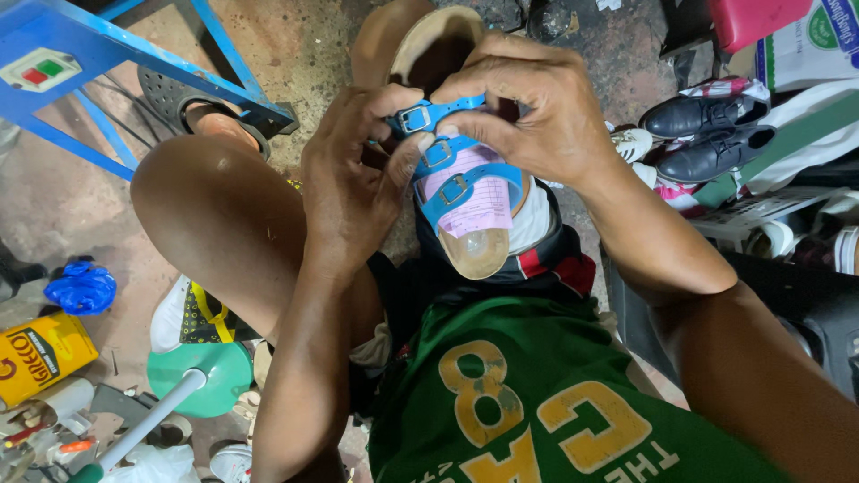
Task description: The person repairs a pair of blue sandals by hand, adjusting the straps and buckles, and then uses a grinding machine to smooth the sole.
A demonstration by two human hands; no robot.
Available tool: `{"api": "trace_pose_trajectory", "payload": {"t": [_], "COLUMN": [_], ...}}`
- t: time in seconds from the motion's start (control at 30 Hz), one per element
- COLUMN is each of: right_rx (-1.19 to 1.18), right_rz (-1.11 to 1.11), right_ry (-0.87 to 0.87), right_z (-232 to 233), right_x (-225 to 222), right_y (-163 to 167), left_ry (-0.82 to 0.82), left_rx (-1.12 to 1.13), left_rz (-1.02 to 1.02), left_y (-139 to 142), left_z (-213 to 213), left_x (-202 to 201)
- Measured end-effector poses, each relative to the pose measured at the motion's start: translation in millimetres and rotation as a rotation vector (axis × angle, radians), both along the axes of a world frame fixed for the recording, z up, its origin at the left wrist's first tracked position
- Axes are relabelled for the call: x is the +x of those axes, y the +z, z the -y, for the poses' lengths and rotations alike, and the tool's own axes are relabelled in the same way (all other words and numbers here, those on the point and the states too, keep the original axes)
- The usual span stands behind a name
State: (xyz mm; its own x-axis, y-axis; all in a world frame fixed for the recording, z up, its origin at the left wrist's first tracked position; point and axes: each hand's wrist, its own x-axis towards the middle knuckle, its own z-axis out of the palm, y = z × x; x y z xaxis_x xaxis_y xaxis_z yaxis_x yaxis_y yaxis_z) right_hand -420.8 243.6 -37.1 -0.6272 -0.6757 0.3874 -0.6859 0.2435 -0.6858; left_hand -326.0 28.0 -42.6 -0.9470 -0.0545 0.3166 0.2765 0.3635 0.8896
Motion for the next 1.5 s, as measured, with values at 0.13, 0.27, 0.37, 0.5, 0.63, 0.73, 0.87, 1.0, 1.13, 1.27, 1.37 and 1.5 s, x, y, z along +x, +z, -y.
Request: {"api": "trace_pose_trajectory", "payload": {"t": [0.13,0.27,0.37,0.5,0.63,0.73,0.87,1.0,1.13,1.27,1.37,1.5], "right_rx": [-0.009,-0.029,-0.033,-0.038,-0.045,-0.029,-0.007,-0.014,-0.015,-0.033,-0.045,-0.011], "right_rz": [0.048,0.016,-0.012,0.054,0.046,-0.001,-0.008,-0.015,0.098,0.095,0.154,0.276], "right_ry": [-0.003,0.028,0.022,0.029,0.027,0.062,0.096,0.086,0.028,0.016,0.022,-0.025], "right_z": [-2.1,-2.6,-2.1,-3.3,-2.5,-0.6,4.7,11.3,7.8,7.6,7.2,5.6], "right_x": [-2.5,-2.1,-0.2,-1.5,-2.0,-0.4,-0.2,-2.1,-3.5,2.5,4.4,4.0], "right_y": [-0.5,-3.6,-4.8,-0.3,5.6,8.8,9.9,6.8,5.8,3.0,4.3,8.3], "left_ry": [0.025,0.032,0.038,0.051,0.041,0.041,0.004,-0.006,0.047,0.019,0.001,0.005], "left_rx": [-0.020,-0.053,-0.066,-0.090,-0.123,-0.138,-0.037,-0.045,-0.131,-0.075,-0.076,-0.078], "left_rz": [-0.001,-0.006,0.009,-0.010,-0.006,0.003,0.052,0.037,0.053,0.063,0.004,0.014], "left_y": [-0.2,0.2,1.4,4.7,8.2,10.2,11.2,11.3,9.9,8.8,7.8,8.5], "left_z": [-1.9,-1.4,-1.0,-1.3,1.0,1.5,1.9,5.9,4.4,3.4,3.5,4.1], "left_x": [0.1,1.0,0.5,1.3,0.2,0.6,2.3,3.4,3.3,4.6,3.2,5.4]}}
